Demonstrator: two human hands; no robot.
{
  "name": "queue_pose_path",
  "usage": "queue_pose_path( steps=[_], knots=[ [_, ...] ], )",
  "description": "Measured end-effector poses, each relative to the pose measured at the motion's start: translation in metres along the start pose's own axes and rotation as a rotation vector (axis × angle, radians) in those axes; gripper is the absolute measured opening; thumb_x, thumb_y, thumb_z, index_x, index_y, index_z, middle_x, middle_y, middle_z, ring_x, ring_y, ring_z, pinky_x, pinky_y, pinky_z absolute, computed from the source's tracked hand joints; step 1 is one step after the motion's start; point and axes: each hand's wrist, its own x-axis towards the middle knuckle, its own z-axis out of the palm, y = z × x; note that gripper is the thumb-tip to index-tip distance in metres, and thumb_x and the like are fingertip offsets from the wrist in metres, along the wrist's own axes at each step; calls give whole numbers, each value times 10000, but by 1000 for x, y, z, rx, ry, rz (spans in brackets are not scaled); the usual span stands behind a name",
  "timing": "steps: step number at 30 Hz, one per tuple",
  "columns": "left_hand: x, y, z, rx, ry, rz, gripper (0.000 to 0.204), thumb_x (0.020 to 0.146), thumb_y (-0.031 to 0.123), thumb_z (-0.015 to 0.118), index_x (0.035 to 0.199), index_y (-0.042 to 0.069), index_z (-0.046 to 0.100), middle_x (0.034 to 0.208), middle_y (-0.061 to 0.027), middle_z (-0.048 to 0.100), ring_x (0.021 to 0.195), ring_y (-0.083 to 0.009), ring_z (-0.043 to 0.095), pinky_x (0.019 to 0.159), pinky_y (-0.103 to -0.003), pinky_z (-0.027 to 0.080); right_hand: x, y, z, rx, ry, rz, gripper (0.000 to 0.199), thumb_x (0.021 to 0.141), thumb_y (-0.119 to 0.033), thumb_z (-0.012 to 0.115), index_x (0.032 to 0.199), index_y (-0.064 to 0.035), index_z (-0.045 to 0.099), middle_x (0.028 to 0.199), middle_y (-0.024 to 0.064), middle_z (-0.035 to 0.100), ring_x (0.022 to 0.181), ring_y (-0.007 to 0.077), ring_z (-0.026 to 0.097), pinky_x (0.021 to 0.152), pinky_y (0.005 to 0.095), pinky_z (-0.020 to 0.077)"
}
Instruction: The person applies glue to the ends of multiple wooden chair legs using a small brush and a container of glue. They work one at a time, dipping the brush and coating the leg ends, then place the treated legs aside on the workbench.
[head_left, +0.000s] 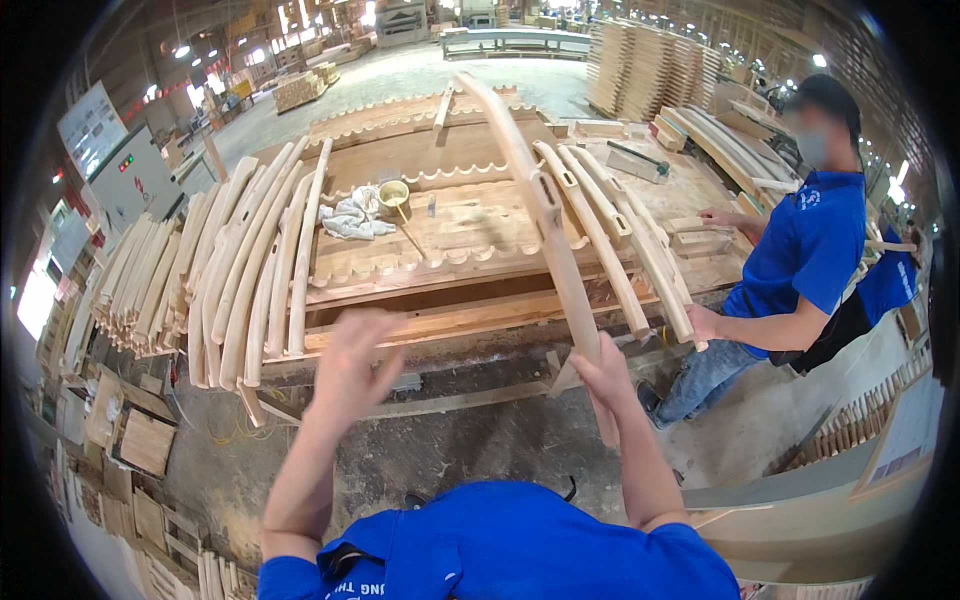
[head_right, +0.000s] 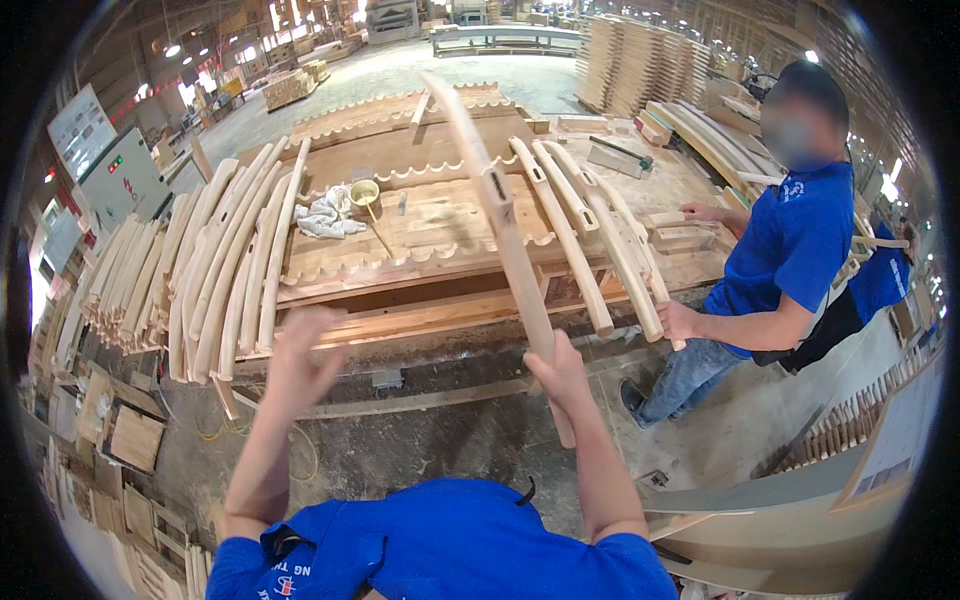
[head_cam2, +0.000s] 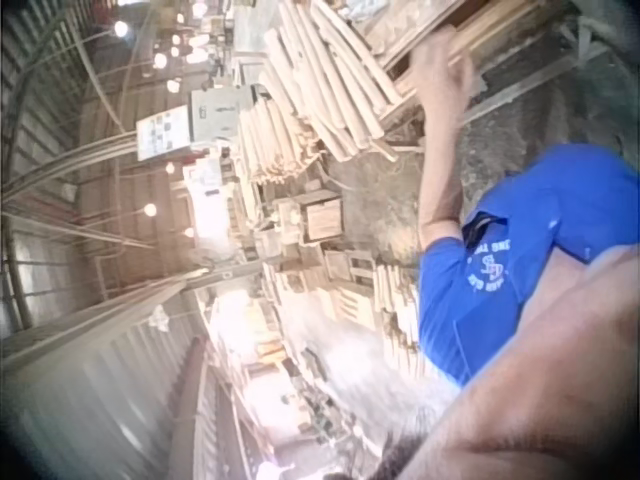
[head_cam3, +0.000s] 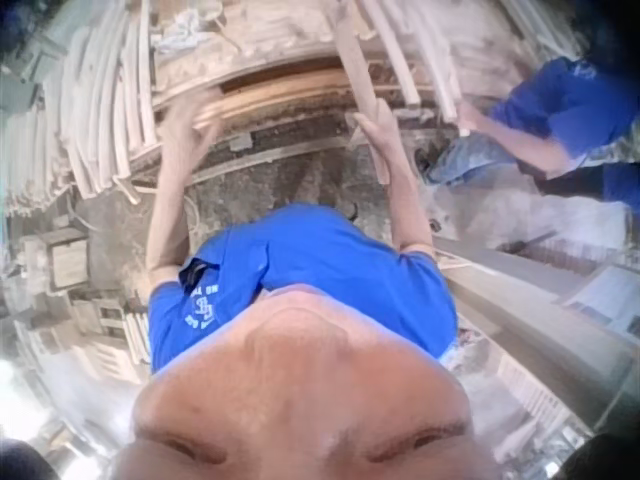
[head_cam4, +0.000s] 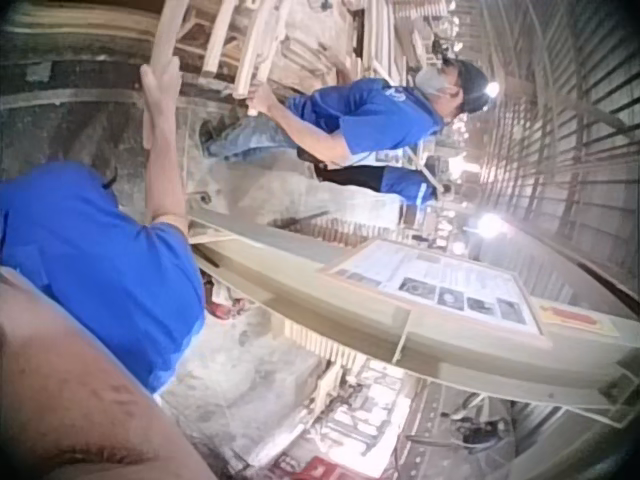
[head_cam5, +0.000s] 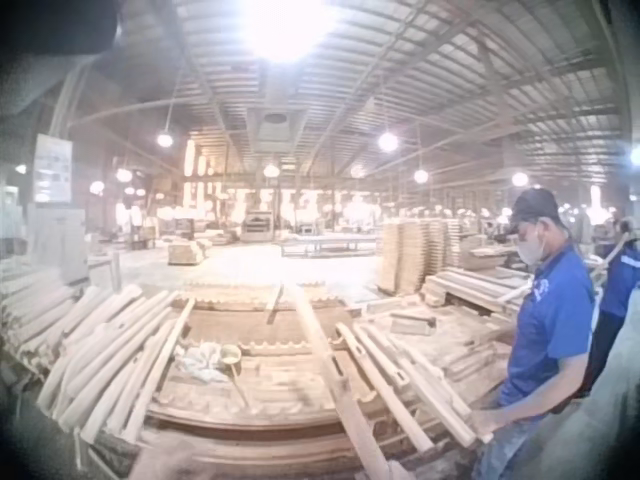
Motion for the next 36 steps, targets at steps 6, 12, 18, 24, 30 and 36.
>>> queue_pose_path(
  steps=[6,12,18,24,30,36],
  knots=[
    [-161,-18,21,71,-421,-417,329,800,192,658,1111,92,624,1047,-118,634,965,-294,606,841,-394,492,86,-15,9,1,21,59,344,722,-167,613,955,71,529,851,242,636,826,326,655,738,404,499],
    [-262,1,6,-36,-372,-937,324,775,141,661,1088,63,632,930,-112,662,836,-259,643,762,-354,514,155,15,12,-77,66,39,355,697,-177,650,917,86,559,774,220,645,760,309,666,691,395,509],
    [-299,1,32,-136,-272,-1126,376,774,139,666,1132,33,618,929,-144,666,816,-251,647,744,-344,510,174,1,12,-229,-116,80,332,726,-100,630,992,46,498,699,122,597,543,218,591,521,354,481],
    [-311,13,51,-232,-348,-1230,407,775,169,672,1153,32,609,945,-158,666,828,-271,648,753,-355,510,109,-15,31,18,-191,101,596,756,-66,558,1315,-61,353,925,191,603,611,246,609,553,377,518],
    [-288,-13,48,-131,-539,-1119,439,801,296,632,1188,94,582,991,-148,657,952,-334,623,814,-425,496,89,-18,11,-141,-124,80,631,765,-62,518,1360,-145,326,939,205,603,683,287,614,590,381,531],
    [-241,-30,-3,-127,-225,-1023,372,832,248,606,1162,77,598,931,-140,662,874,-292,643,784,-380,514,80,-17,10,-194,105,-429,456,805,-80,604,1240,11,505,1193,171,491,1119,306,488,948,377,403]
  ],
)
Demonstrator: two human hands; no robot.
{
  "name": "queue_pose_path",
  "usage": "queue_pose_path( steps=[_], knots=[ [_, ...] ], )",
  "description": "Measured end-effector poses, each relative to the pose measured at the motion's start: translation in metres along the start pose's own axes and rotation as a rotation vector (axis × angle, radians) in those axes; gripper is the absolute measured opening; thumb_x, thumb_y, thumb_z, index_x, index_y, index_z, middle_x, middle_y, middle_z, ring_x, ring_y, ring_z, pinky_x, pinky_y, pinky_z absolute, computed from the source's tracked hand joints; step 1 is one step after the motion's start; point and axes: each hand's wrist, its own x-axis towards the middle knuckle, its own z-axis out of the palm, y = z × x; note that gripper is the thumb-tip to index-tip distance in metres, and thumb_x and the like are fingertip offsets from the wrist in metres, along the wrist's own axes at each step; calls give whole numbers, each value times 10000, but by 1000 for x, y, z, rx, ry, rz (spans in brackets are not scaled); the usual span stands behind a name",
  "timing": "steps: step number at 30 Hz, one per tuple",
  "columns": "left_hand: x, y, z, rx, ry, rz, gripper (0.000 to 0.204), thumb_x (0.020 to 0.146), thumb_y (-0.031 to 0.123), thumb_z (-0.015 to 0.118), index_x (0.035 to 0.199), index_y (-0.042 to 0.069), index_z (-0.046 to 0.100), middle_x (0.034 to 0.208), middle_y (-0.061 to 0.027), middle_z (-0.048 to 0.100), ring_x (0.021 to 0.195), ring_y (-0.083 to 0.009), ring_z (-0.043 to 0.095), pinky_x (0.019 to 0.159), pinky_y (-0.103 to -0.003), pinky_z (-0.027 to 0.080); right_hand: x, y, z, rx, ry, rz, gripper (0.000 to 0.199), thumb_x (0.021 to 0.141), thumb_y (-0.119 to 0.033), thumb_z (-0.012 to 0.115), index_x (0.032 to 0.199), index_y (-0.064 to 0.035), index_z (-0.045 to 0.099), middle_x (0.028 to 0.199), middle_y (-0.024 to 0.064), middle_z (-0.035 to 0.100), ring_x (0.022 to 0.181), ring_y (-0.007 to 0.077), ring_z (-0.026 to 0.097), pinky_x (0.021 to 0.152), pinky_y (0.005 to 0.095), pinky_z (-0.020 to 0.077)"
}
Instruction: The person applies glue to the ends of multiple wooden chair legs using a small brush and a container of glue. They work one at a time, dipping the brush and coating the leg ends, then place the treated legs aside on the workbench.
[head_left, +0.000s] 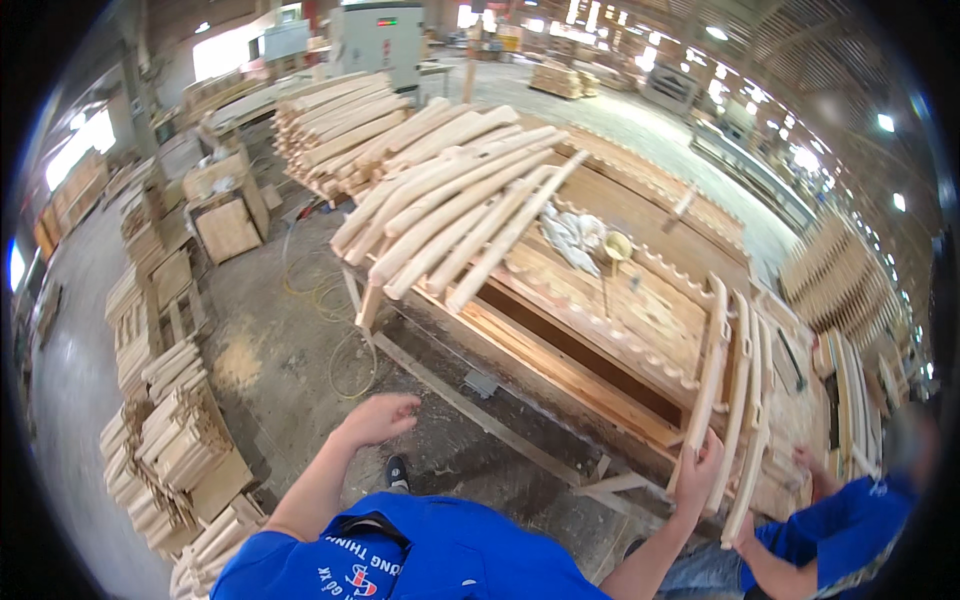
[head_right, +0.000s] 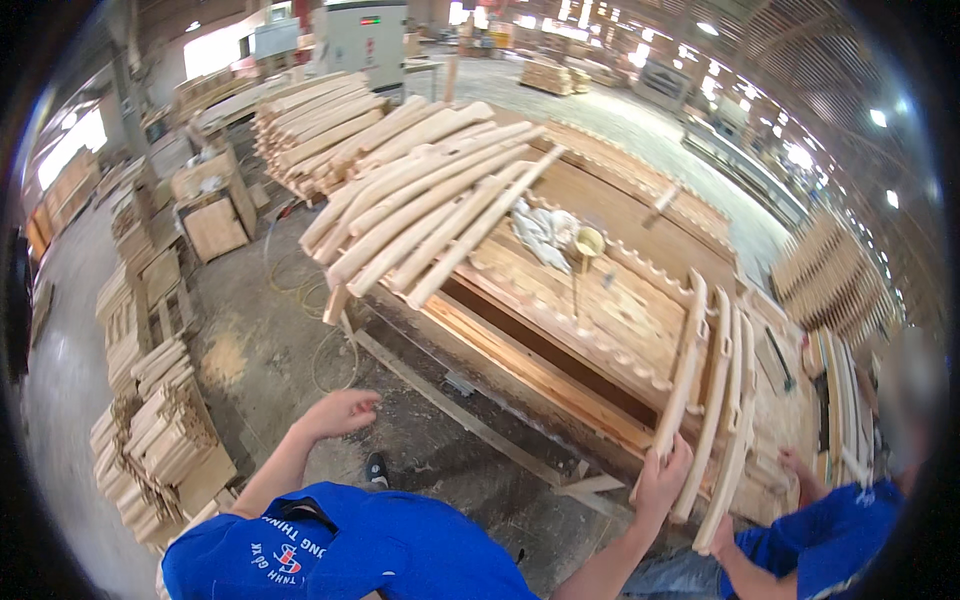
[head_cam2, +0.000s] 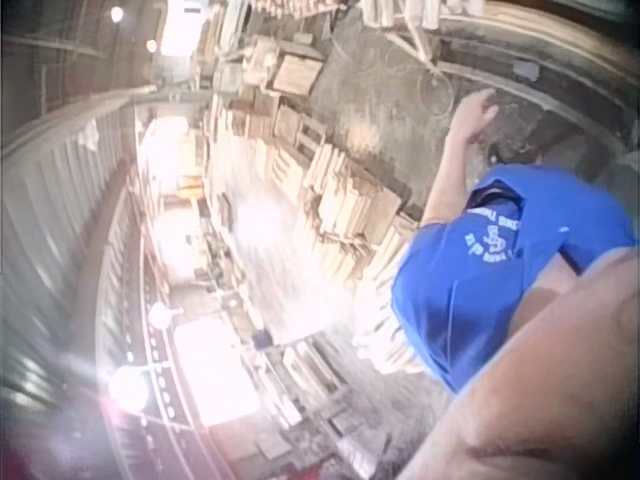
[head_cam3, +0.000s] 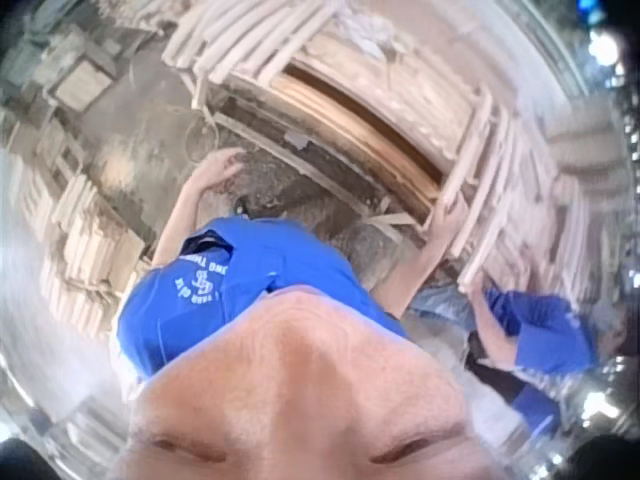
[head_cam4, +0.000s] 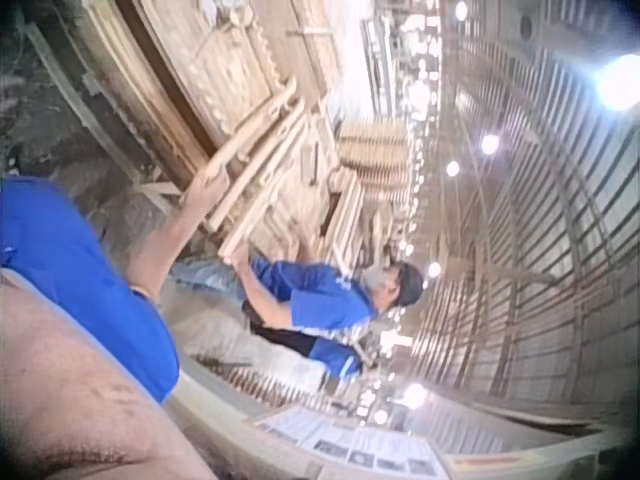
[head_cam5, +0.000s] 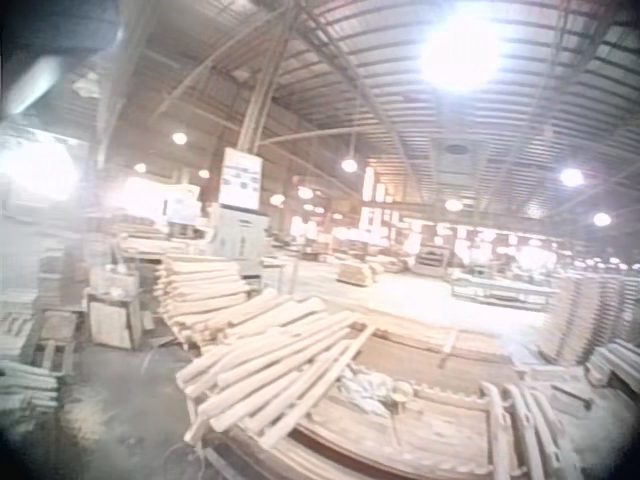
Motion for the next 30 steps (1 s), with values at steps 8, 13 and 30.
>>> queue_pose_path(
  steps=[8,13,30],
  knots=[
    [68,-22,-126,-332,473,23,243,839,194,626,1024,39,652,838,-71,669,769,-142,621,737,-295,503,-21,-68,50,221,-26,80,332,860,-51,567,1190,-14,555,1010,92,602,876,161,572,767,294,470],
    [137,-58,-205,-477,522,57,299,832,241,639,1044,29,635,884,-58,660,810,-143,610,767,-296,492,-13,-120,104,185,-272,50,402,826,-73,630,1214,-8,547,954,99,606,767,151,586,681,265,492],
    [464,-107,-322,450,219,-85,605,810,280,598,1343,71,404,1236,-167,534,1083,-355,569,887,-442,486,-48,-255,228,102,-381,262,377,794,-69,677,1153,6,590,886,109,643,762,157,619,694,277,507]
  ],
)
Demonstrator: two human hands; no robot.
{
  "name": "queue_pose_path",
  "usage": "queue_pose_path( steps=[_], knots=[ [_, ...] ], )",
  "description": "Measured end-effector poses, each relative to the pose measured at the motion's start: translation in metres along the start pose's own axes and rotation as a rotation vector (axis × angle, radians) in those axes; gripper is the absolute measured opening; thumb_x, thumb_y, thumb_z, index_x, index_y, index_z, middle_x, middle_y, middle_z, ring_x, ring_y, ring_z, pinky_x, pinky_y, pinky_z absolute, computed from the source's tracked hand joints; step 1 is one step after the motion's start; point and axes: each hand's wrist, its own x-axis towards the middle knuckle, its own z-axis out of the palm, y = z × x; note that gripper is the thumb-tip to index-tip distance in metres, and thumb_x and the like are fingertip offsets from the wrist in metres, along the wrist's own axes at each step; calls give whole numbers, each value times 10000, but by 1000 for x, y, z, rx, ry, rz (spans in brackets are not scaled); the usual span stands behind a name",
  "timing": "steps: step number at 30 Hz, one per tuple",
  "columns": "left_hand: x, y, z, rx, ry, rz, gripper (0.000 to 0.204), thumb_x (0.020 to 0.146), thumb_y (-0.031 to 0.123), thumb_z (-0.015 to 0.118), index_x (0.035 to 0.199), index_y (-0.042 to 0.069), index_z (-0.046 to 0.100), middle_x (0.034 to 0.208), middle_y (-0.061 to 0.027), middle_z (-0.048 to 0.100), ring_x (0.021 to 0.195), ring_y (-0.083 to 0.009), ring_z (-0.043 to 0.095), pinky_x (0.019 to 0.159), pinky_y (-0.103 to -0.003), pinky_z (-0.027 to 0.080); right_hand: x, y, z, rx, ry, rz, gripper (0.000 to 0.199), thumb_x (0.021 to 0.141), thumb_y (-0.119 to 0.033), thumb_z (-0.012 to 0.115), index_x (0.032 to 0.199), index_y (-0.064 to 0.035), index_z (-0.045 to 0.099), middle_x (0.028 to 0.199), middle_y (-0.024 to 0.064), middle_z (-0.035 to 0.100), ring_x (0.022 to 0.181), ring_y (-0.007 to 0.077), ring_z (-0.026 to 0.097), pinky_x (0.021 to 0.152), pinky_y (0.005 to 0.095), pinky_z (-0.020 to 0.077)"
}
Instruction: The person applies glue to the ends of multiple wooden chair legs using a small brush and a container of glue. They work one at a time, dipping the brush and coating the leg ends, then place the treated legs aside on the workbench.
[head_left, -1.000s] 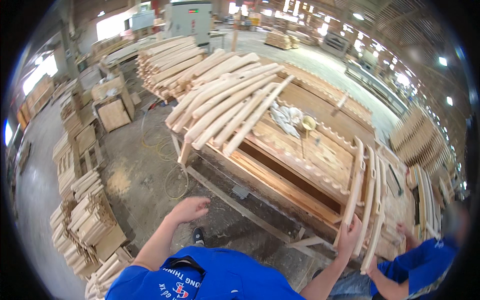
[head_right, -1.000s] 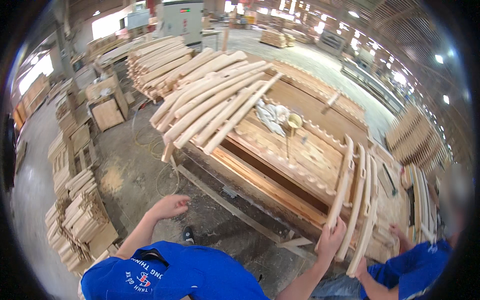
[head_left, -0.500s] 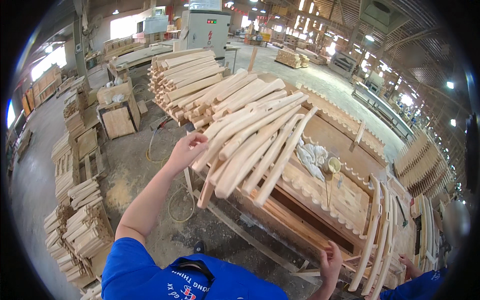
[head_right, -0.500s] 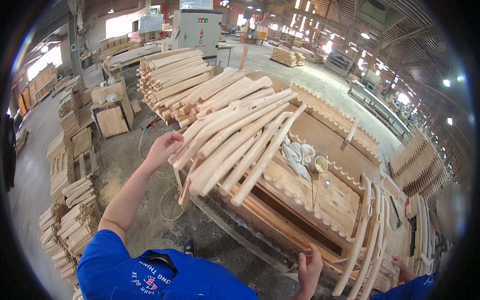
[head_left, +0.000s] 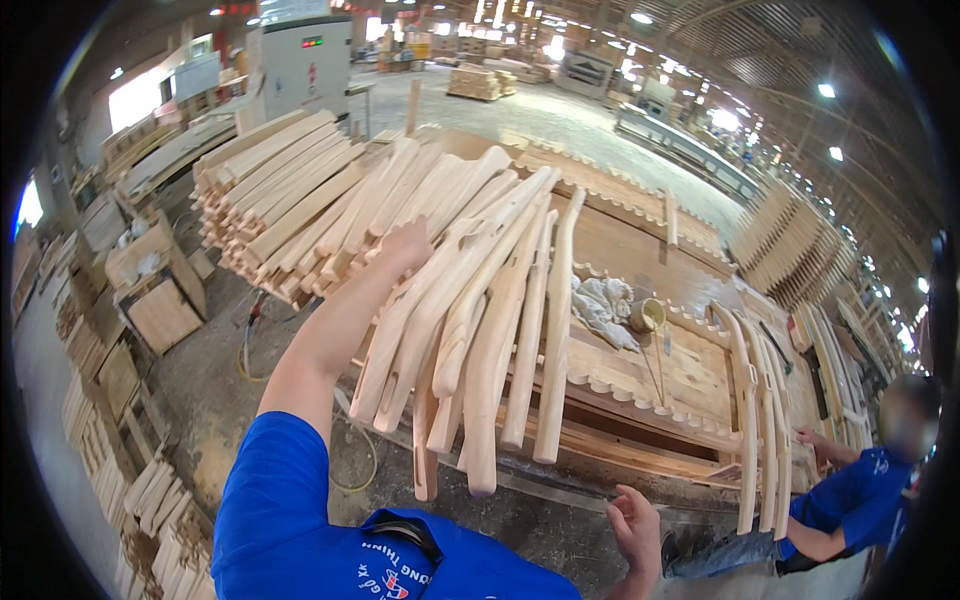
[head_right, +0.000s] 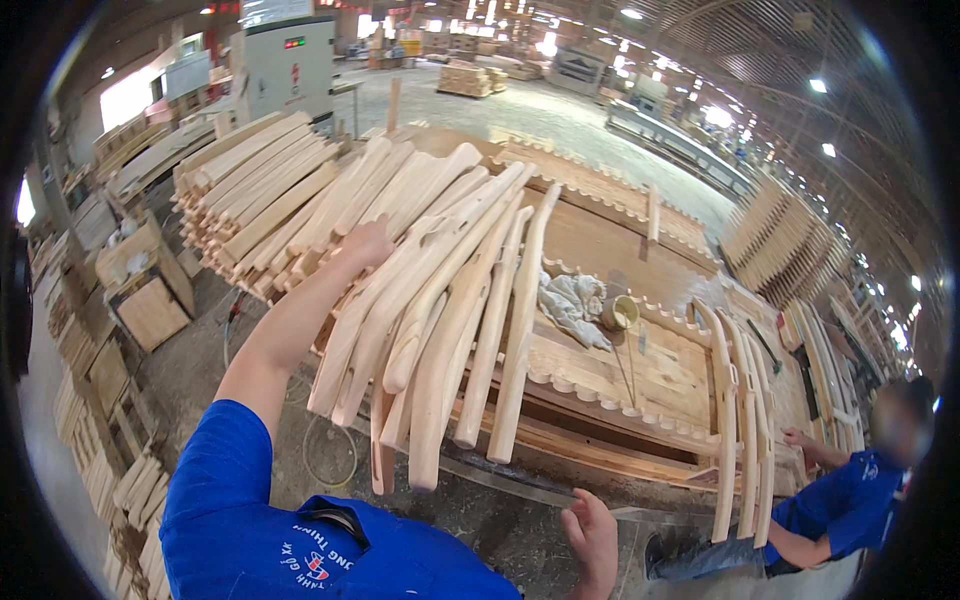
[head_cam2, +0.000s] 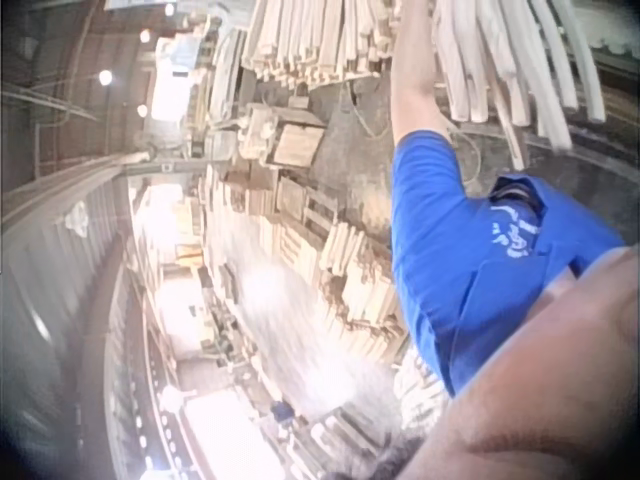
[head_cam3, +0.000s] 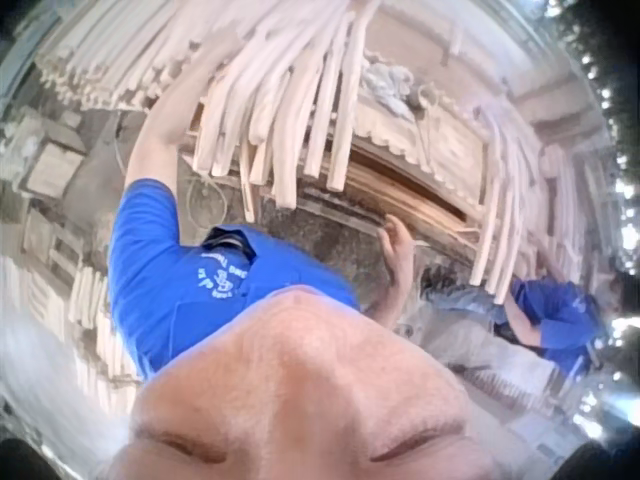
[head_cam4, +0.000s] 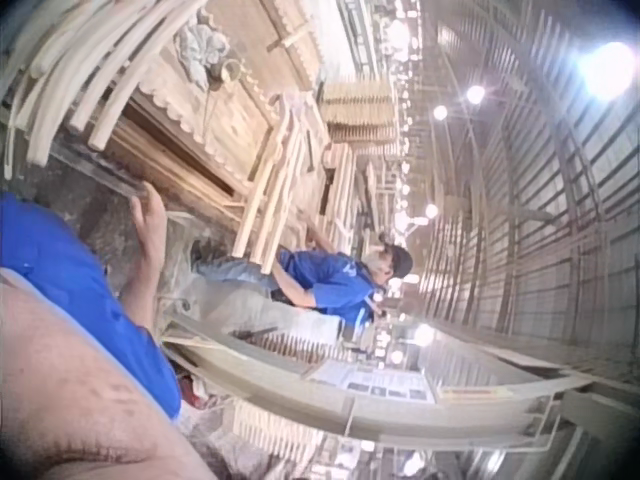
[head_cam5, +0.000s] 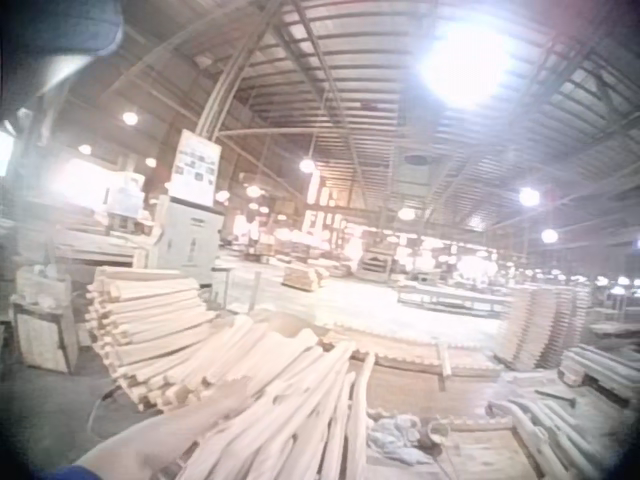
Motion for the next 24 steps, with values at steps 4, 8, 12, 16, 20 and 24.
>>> queue_pose_path(
  steps=[4,8,12,16,20,24],
  knots=[
    [31,22,25,43,119,60,625,790,273,616,1334,45,410,1187,-192,579,1077,-346,587,881,-432,492,-32,5,-8,-55,165,112,358,797,-56,667,1141,9,593,860,109,647,756,165,627,693,280,507],
    [45,-3,10,-175,151,207,602,770,270,644,1289,14,479,1181,-209,597,1043,-323,609,877,-409,489,-32,2,-17,-125,304,25,350,794,-29,642,1140,-4,591,862,113,632,757,188,619,688,293,504],
    [22,-38,-14,-545,42,349,584,771,274,670,1267,0,526,1160,-185,607,1005,-249,615,868,-359,482,-1,-40,-27,-226,502,-70,543,773,-19,628,1295,-64,488,1199,115,533,1011,191,537,798,313,459],
    [-47,-19,-43,-1027,-506,305,619,788,258,683,1315,2,483,1127,-120,594,985,-173,578,856,-311,473,38,-80,-34,-618,679,-406,718,718,-91,724,1363,-65,411,1437,176,342,1323,374,325,1054,464,309],
    [-132,-15,-86,-1123,-858,330,670,781,297,711,1334,11,461,1129,-108,573,986,-170,560,866,-304,466,90,-132,-19,-918,566,-676,758,695,-173,766,1359,-98,407,1464,173,311,1371,407,256,1074,536,260],
    [-165,-10,-101,-1038,-1110,508,712,772,374,718,1332,17,463,1126,-115,574,1012,-176,554,893,-313,459,125,-151,-10,-914,664,-965,644,684,-196,756,1271,-107,505,1332,143,476,1261,374,419,1032,506,313]
  ],
)
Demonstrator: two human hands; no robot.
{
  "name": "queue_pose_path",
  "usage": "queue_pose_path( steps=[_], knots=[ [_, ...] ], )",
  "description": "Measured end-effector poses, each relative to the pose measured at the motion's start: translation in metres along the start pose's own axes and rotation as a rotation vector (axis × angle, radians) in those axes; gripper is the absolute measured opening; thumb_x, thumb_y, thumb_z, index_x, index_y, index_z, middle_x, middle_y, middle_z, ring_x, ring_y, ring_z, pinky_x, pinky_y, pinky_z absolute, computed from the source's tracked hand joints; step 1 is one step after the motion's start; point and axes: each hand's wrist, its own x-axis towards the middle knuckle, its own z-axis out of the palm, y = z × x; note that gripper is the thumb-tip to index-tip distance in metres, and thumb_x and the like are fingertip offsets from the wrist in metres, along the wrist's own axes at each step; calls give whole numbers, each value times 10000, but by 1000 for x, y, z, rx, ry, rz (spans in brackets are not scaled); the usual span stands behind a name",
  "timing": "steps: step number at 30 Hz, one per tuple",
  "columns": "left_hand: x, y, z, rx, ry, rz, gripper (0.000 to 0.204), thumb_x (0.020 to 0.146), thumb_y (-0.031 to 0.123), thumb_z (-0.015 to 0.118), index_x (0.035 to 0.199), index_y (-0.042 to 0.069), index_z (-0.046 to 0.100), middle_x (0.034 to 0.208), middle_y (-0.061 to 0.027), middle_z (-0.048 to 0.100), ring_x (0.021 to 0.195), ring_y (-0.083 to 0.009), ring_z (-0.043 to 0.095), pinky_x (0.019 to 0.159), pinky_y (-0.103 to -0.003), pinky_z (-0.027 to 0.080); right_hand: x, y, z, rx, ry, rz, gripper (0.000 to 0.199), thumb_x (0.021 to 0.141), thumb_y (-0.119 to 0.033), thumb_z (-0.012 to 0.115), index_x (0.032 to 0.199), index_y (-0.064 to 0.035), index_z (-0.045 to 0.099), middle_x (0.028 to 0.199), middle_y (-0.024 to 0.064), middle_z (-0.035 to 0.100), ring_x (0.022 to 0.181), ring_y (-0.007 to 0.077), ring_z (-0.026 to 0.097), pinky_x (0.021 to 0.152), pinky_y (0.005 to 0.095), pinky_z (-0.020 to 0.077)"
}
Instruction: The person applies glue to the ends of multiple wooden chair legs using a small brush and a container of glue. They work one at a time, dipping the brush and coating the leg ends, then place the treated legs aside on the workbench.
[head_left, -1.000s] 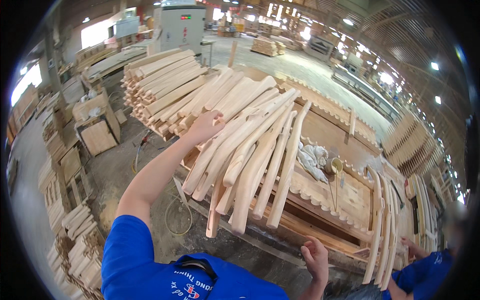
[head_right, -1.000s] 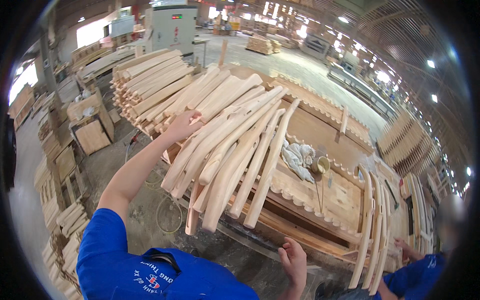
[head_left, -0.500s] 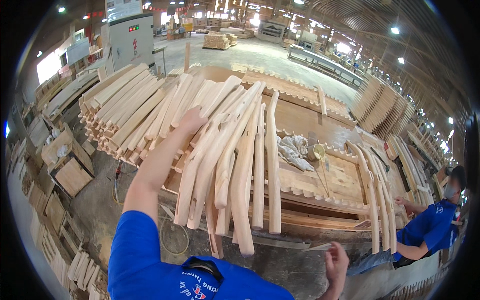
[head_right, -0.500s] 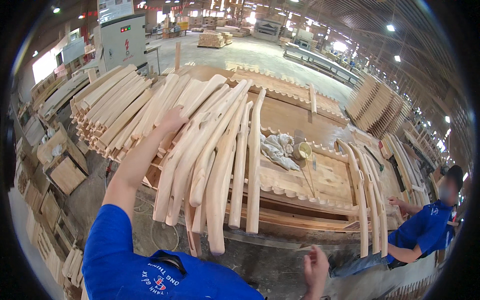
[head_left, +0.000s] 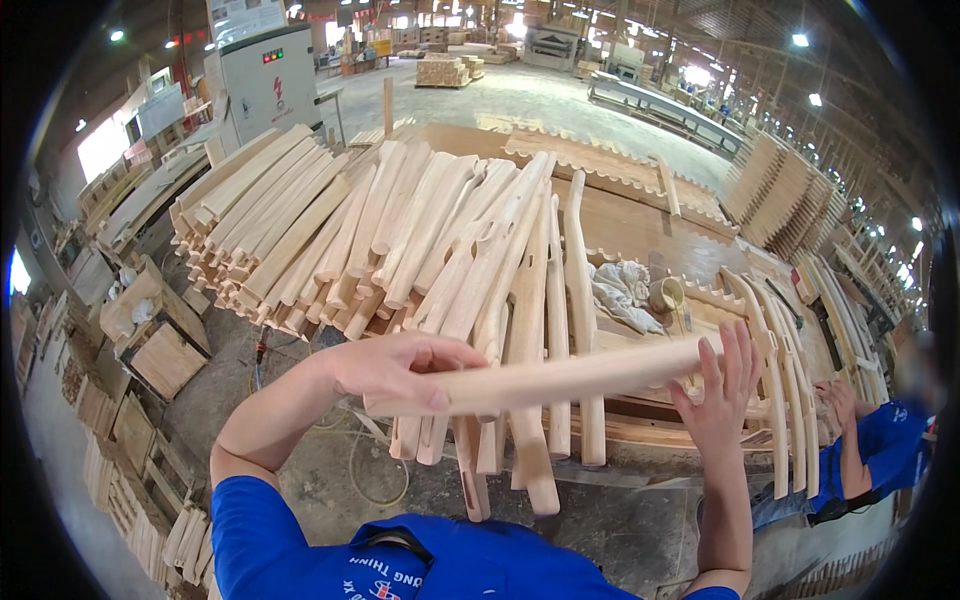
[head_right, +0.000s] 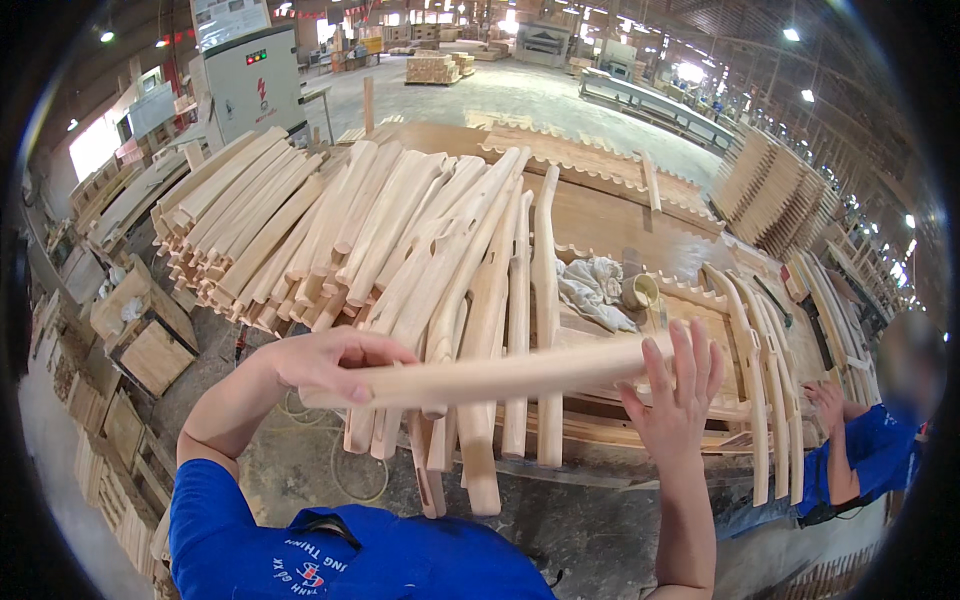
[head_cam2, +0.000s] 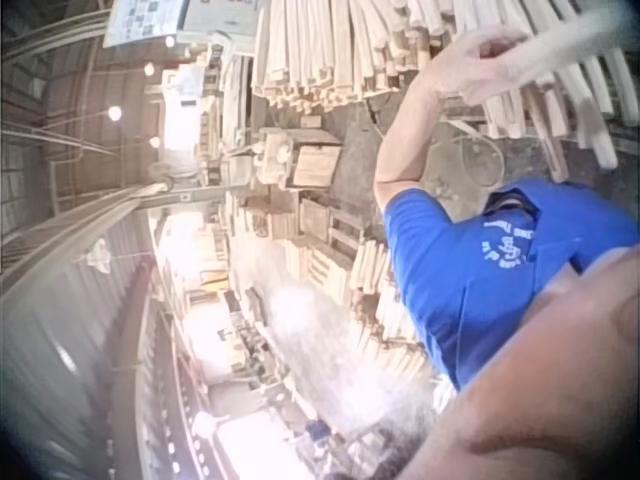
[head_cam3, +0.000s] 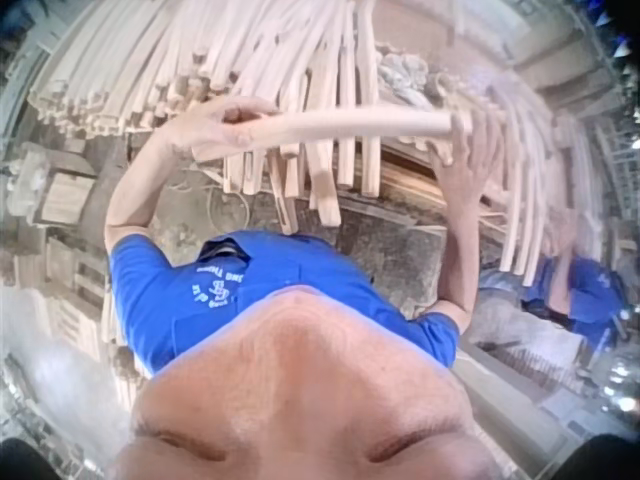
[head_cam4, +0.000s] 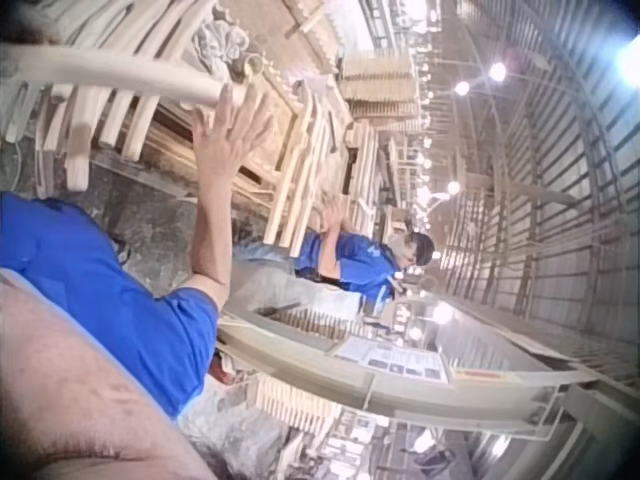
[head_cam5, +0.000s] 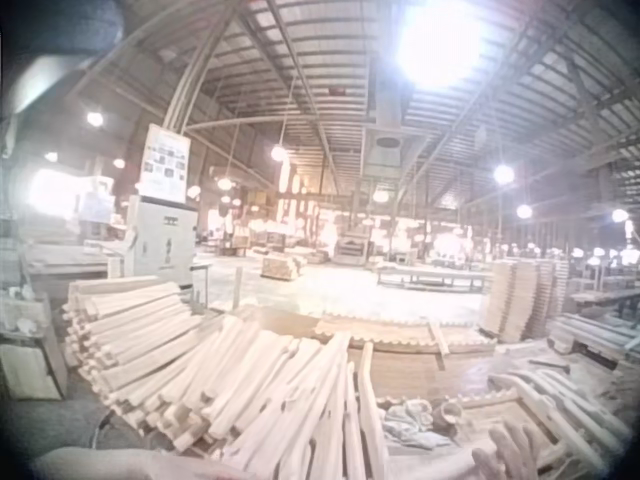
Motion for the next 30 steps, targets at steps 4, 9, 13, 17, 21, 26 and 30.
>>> queue_pose_path(
  steps=[4,9,13,17,21,26,30],
  knots=[
    [7,3,-9,86,-170,68,661,827,440,660,1325,43,481,1149,-110,583,1057,-180,548,930,-317,444,-11,7,-9,42,-131,46,426,673,-176,726,1076,-91,615,1050,77,599,997,310,542,894,454,383],
    [54,-46,-149,979,1016,144,554,889,472,546,1253,55,542,1165,-176,596,1085,-310,563,946,-429,434,-51,-4,-24,-80,-73,265,319,668,-163,716,962,-83,623,961,58,602,895,283,549,803,429,395],
    [55,-81,-239,975,1324,-410,527,871,382,498,1239,7,537,1202,-276,571,1149,-410,528,972,-452,414,-129,-10,-38,-115,-83,555,352,663,-215,753,957,-82,614,930,63,606,887,290,552,780,417,404],
    [56,-101,-276,668,1258,-230,589,844,434,524,1264,21,519,1171,-277,587,1134,-406,544,943,-451,434,-196,-23,-71,-223,-110,791,415,603,-175,813,951,-84,605,896,72,605,871,302,550,737,398,416],
    [109,-80,-269,233,1259,-182,638,790,458,618,1275,54,527,1258,-219,551,1157,-368,525,843,-535,468,-218,-35,-112,-398,-192,1002,419,570,-111,822,930,-86,609,906,90,612,883,315,551,751,404,426],
    [85,-62,-295,35,1009,-253,665,763,448,658,1321,124,498,1364,-110,460,1226,-323,427,833,-622,419,-244,-21,-91,-343,-114,1137,411,633,-148,808,986,-43,626,953,127,629,919,345,561,808,415,442],
    [109,-59,-286,194,954,-256,570,754,504,641,1158,107,580,1111,-101,599,1012,-269,556,786,-529,446,-256,-7,-94,-157,-25,1477,419,750,-294,743,1048,-28,615,939,175,627,912,359,579,817,419,447]
  ],
)
